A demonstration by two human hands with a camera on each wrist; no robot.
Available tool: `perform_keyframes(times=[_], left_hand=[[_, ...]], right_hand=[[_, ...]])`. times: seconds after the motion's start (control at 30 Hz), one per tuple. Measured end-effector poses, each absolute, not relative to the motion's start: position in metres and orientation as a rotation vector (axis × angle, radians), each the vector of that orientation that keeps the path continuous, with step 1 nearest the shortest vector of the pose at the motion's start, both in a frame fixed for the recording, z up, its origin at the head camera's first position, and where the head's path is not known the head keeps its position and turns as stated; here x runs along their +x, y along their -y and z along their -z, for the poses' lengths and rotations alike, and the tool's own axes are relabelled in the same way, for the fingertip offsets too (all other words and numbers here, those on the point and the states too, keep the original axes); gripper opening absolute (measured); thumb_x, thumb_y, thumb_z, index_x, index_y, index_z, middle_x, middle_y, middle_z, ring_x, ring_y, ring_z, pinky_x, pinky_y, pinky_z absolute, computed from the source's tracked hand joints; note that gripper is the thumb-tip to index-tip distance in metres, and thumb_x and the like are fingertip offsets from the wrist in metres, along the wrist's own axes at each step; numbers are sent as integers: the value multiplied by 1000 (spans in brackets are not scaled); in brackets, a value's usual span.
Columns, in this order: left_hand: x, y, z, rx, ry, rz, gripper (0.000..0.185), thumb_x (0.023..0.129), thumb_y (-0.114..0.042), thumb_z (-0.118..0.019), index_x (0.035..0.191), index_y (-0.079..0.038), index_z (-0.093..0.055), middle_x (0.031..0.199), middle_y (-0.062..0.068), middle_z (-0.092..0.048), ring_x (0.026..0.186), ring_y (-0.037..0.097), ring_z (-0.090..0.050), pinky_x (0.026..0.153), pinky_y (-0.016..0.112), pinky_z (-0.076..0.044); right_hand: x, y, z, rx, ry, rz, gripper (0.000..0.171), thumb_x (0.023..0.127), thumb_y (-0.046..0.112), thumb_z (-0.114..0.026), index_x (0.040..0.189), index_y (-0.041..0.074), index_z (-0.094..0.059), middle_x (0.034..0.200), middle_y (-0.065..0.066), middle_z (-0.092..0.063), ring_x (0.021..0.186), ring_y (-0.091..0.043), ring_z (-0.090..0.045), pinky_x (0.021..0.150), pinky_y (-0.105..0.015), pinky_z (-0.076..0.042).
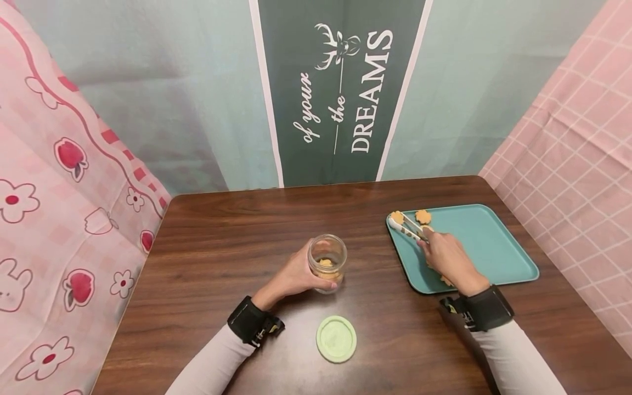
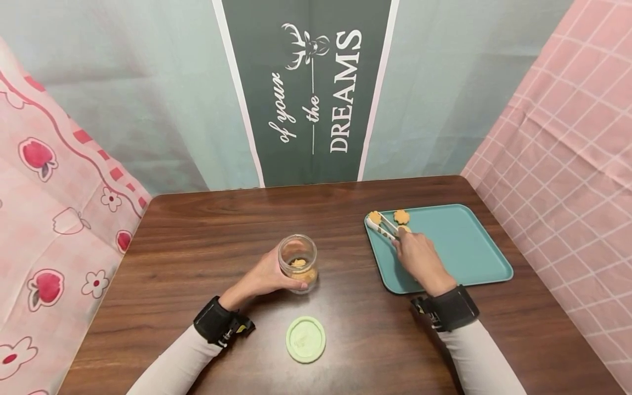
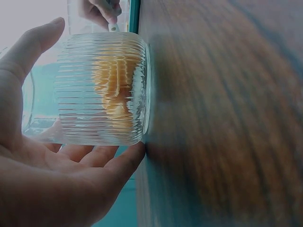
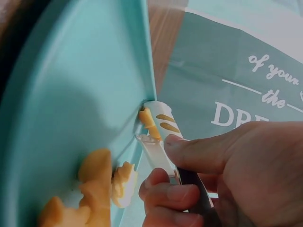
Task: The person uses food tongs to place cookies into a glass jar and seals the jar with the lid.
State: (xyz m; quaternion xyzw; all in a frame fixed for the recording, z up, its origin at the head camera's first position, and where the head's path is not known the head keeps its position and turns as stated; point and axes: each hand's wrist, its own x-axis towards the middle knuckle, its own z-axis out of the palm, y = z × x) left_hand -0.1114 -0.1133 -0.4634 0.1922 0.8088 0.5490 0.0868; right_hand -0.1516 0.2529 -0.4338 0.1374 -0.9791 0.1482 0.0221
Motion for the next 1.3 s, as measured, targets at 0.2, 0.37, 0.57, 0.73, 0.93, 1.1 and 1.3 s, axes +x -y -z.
perform_keyframes(times=[0.2, 0.37, 0.57, 0.73, 0.93, 1.1, 1.3], left_hand=[[-111, 113, 463, 575, -2416, -1632, 93, 66, -19, -102, 144, -7, -52, 137, 10, -67, 126, 26, -63, 113, 49, -46], [-110, 114, 463, 570, -2414, -1639, 93, 67, -19, -102, 144, -7, -52, 137, 10, -67, 127, 26, -63, 114, 50, -45], [-111, 115, 463, 561, -2422, -1643, 93, 66, -18, -102, 144, -6, -52, 137, 10, -66, 126, 27, -63, 113, 50, -46], [-113, 114, 464, 572, -2429, -1634, 93, 66, -18, -102, 144, -7, -53, 136, 10, -67, 126, 27, -64, 113, 50, -46], [-113, 113, 465, 579, -2419, -1636, 92, 66, -18, -102, 143, -7, -52, 136, 10, -67, 126, 27, -64, 113, 50, -46], [-113, 113, 465, 583, -2412, -1645, 92, 67, -18, -102, 143, -6, -52, 136, 11, -67, 126, 28, -64, 113, 51, -46], [-112, 114, 466, 571, -2417, -1633, 93, 66, -19, -102, 143, -7, -52, 136, 10, -67, 126, 26, -64, 113, 49, -46]], right_hand=[[-155, -253, 431, 390, 3069, -459, 23, 107, 9, -60, 86, 5, -52, 65, -7, -49, 53, -21, -45, 48, -33, -35], [-155, -252, 430, 404, 3054, -444, 22, 106, 8, -60, 86, 4, -54, 64, -7, -47, 53, -21, -44, 49, -32, -34], [-156, -250, 427, 412, 3037, -453, 23, 106, 7, -60, 84, 5, -55, 64, -6, -47, 53, -20, -45, 48, -32, -35], [-155, -250, 427, 393, 3042, -443, 21, 106, 7, -60, 86, 4, -57, 64, -6, -47, 54, -21, -45, 49, -32, -35], [-155, -251, 427, 370, 3041, -444, 21, 106, 8, -60, 86, 4, -58, 64, -6, -47, 55, -22, -45, 49, -33, -35], [-155, -253, 426, 369, 3016, -441, 12, 106, 7, -61, 96, 0, -64, 64, -7, -50, 54, -23, -46, 47, -34, -35], [-153, -256, 421, 404, 2970, -434, 11, 106, 7, -61, 101, -3, -62, 63, -9, -50, 52, -24, -45, 46, -34, -34]])
